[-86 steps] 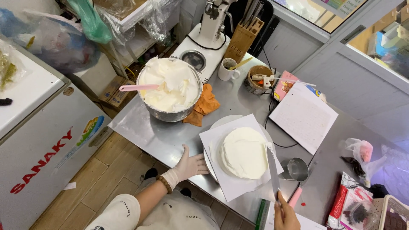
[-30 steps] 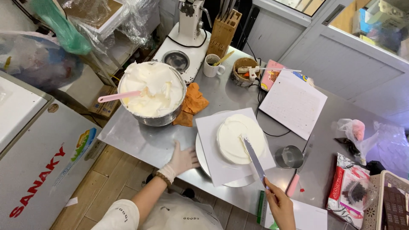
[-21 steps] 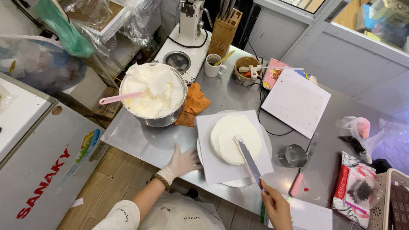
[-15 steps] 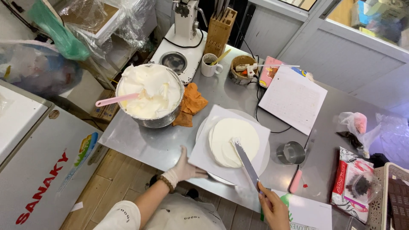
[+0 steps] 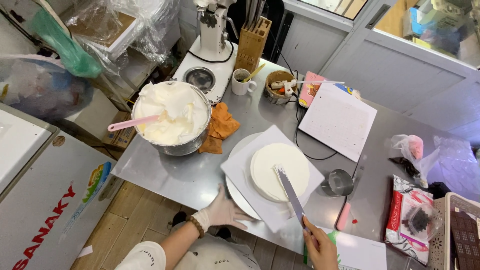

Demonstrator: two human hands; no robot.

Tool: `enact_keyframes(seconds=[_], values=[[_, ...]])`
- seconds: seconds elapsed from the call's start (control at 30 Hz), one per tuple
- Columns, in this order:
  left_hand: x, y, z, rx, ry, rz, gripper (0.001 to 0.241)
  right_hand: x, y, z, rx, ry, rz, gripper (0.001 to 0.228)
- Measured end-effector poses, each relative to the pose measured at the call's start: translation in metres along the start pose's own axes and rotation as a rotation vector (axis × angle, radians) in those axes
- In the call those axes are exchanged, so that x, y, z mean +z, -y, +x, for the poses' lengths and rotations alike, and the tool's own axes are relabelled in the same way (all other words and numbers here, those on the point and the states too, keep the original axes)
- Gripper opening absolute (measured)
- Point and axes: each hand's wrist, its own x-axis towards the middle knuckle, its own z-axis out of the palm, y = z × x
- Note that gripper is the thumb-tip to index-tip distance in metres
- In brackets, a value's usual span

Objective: The person scoops white frosting from a large bowl with a spatula and spreads it over the top and sides of a round cake on a turntable, rotating the cake board as they work. They then wipe the work surface with an orange cloth and adjust the parchment paper under the frosted cake.

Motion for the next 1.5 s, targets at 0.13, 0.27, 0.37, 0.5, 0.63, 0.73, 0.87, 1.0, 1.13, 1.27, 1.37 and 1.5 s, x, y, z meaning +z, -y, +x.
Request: enact_keyframes(seconds=[0.13,0.27,0.37,0.5,0.63,0.73,0.87,1.0,1.13,1.27,1.37,1.5], values=[[-0.007,-0.023,-0.015,0.094,-0.209,-0.053,0.126,0.002,0.015,0.008,-0.052,-0.020,-0.040,0.045],[-0.019,-0.045,-0.023,0.344,-0.120,0.071,0.129,0.004,0.031,0.010,-0.069,-0.009,0.010,0.044],[-0.016,-0.043,-0.028,0.372,-0.164,0.116,0.129,0.007,0.033,0.013,-0.048,0.037,0.001,0.045],[-0.015,-0.034,-0.027,0.367,-0.117,0.058,0.128,0.012,0.036,0.007,-0.046,0.141,0.005,0.045],[-0.027,-0.037,-0.021,0.379,-0.107,0.087,0.132,0.007,0.012,0.011,-0.019,0.311,0.360,0.041],[-0.024,-0.018,-0.013,0.326,-0.121,0.095,0.136,-0.003,-0.006,0.018,-0.009,0.034,0.172,0.043],[-0.031,-0.004,-0.002,0.212,-0.070,0.104,0.145,0.009,-0.030,0.024,-0.027,-0.073,-0.018,0.043],[-0.036,-0.001,0.001,0.166,0.032,0.156,0.148,0.034,-0.009,0.014,0.047,0.080,-0.174,0.044],[-0.039,0.000,0.001,0.178,0.043,0.106,0.150,0.068,0.004,0.010,-0.160,0.177,0.225,0.045],[-0.051,0.004,-0.009,0.232,0.070,0.059,0.143,0.078,0.087,0.011,0.146,0.327,0.763,0.047],[-0.054,0.003,-0.031,0.254,0.072,0.040,0.139,0.100,0.169,0.013,0.056,0.234,0.726,0.050],[-0.072,0.001,-0.070,0.237,0.117,0.105,0.137,0.170,0.240,0.044,-0.466,0.004,0.225,0.047]])
